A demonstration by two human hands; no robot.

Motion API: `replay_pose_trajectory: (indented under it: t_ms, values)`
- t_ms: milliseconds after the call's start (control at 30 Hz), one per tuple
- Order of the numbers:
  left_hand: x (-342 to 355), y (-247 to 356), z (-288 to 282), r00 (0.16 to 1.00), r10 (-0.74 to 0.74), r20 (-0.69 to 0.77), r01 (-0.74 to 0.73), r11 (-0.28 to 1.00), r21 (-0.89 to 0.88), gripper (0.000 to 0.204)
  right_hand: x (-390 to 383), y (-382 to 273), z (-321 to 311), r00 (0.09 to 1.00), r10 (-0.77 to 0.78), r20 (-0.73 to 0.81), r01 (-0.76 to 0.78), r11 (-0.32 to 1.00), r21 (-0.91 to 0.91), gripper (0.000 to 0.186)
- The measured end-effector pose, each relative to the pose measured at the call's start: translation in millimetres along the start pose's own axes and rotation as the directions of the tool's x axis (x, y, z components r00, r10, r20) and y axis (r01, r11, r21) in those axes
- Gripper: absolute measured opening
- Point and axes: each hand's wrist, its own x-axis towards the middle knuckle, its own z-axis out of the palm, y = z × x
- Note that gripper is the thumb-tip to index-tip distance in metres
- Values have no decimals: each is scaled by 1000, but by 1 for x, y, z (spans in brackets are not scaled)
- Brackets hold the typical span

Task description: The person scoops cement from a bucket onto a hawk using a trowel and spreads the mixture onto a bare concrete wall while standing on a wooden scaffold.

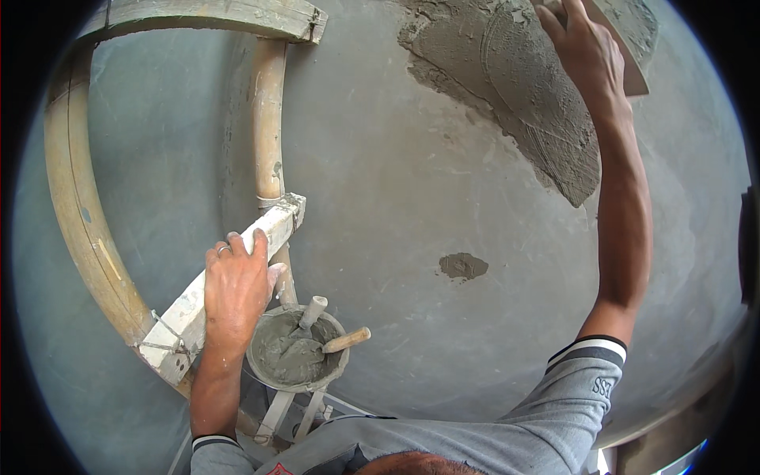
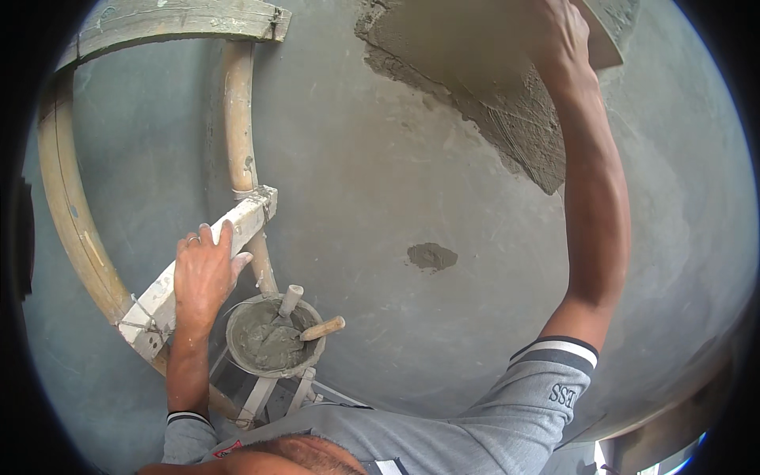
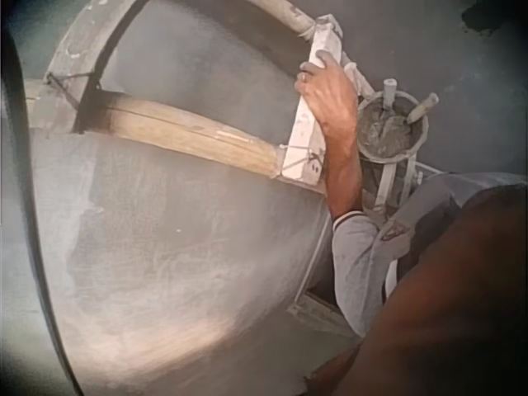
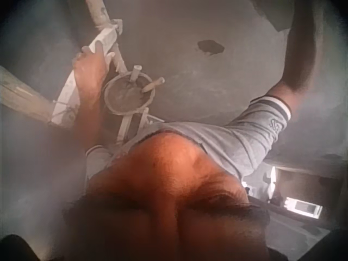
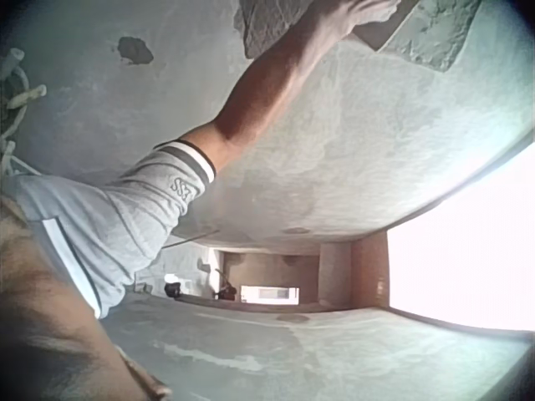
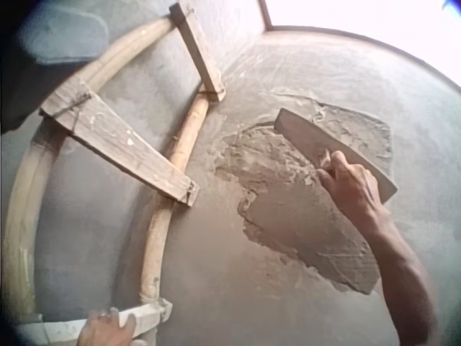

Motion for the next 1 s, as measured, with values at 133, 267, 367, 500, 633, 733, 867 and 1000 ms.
replay_pose_trajectory:
  t_ms: [133, 267, 367, 500, 633, 733, 867, 1000]
  values:
    - [-3, -3, 0, 999, -16, 45, 16, 1000, 12, 58, -61, -34, 3, 972, -70, 223, -34, 902, 431, 40]
    - [-2, -3, 2, 999, -11, 33, 10, 1000, 26, 60, -68, -62, -3, 932, -125, 341, -25, 915, 403, 42]
    - [-1, -3, -4, 997, -22, 73, 22, 1000, 13, 60, -44, -69, -15, 924, -89, 372, -58, 929, 365, 41]
    - [-4, -3, 2, 1000, -2, 10, 1, 1000, 28, 60, -4, -29, -7, 987, 98, 131, -109, 991, 76, 30]
    - [0, -2, -2, 998, -29, 57, 29, 1000, -11, 59, -32, 8, -4, 964, -228, 140, 178, 937, 300, 35]
    - [-3, -3, 3, 1000, -18, 22, 17, 1000, 11, 58, -78, -18, -2, 928, -343, 144, 286, 905, 316, 33]
    - [-4, -5, 2, 999, -19, 43, 18, 1000, 18, 58, -90, -31, -5, 898, -271, 346, 176, 943, 282, 29]
    - [-4, -2, 3, 999, 6, 39, -7, 1000, 14, 58, -61, 11, 15, 958, -149, 245, 134, 988, 75, 34]
